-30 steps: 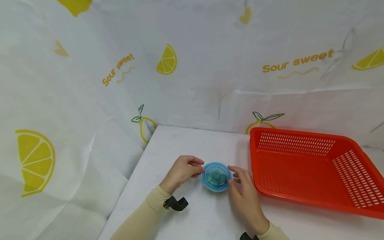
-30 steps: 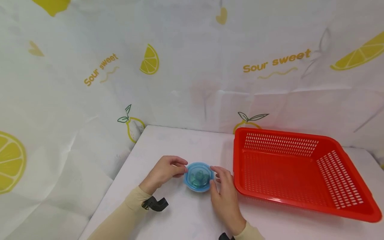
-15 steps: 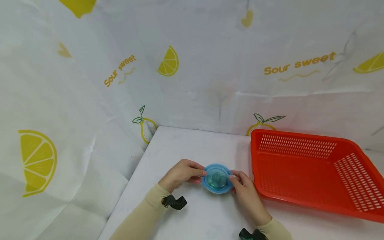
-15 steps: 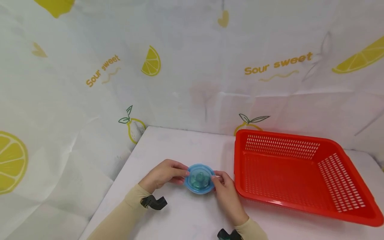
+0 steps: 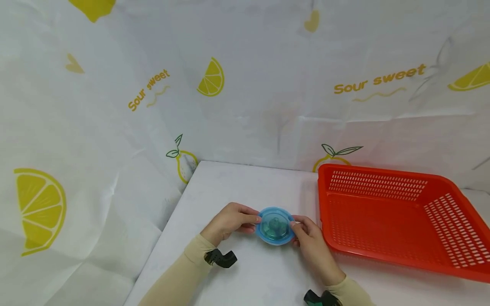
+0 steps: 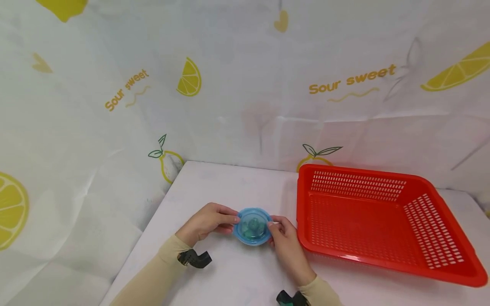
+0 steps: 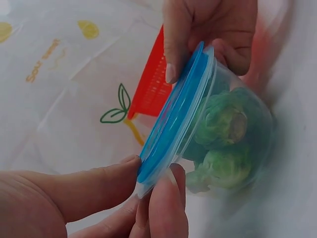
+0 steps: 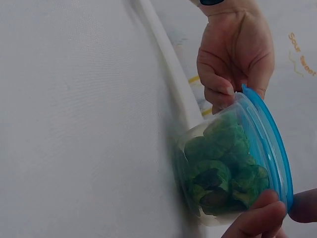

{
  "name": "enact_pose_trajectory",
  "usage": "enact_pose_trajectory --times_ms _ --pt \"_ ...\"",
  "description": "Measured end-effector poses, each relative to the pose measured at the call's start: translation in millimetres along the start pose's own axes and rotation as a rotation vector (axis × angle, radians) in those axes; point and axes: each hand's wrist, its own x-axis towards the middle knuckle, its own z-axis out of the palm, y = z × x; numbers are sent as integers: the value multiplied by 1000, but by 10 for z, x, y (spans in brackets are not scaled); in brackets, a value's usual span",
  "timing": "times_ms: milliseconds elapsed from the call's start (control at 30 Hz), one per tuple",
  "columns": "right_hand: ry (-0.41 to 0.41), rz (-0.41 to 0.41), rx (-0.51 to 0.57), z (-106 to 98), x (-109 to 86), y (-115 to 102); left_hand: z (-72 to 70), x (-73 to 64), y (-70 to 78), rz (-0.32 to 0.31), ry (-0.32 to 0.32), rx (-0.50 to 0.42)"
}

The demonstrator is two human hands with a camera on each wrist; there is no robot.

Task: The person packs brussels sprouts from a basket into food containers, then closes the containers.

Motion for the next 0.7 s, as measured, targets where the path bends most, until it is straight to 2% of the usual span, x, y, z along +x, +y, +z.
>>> enact_pose_trajectory --times_ms 300,467,700 --pt "-30 3 6 -32 26 24 2 55 -70 -24 -25 -107" --pt "-63 -5 2 -61 31 26 0 67 -88 -21 -30 -123" --pt "-44 -3 15 -55 48 56 6 92 -94 -13 -43 -128"
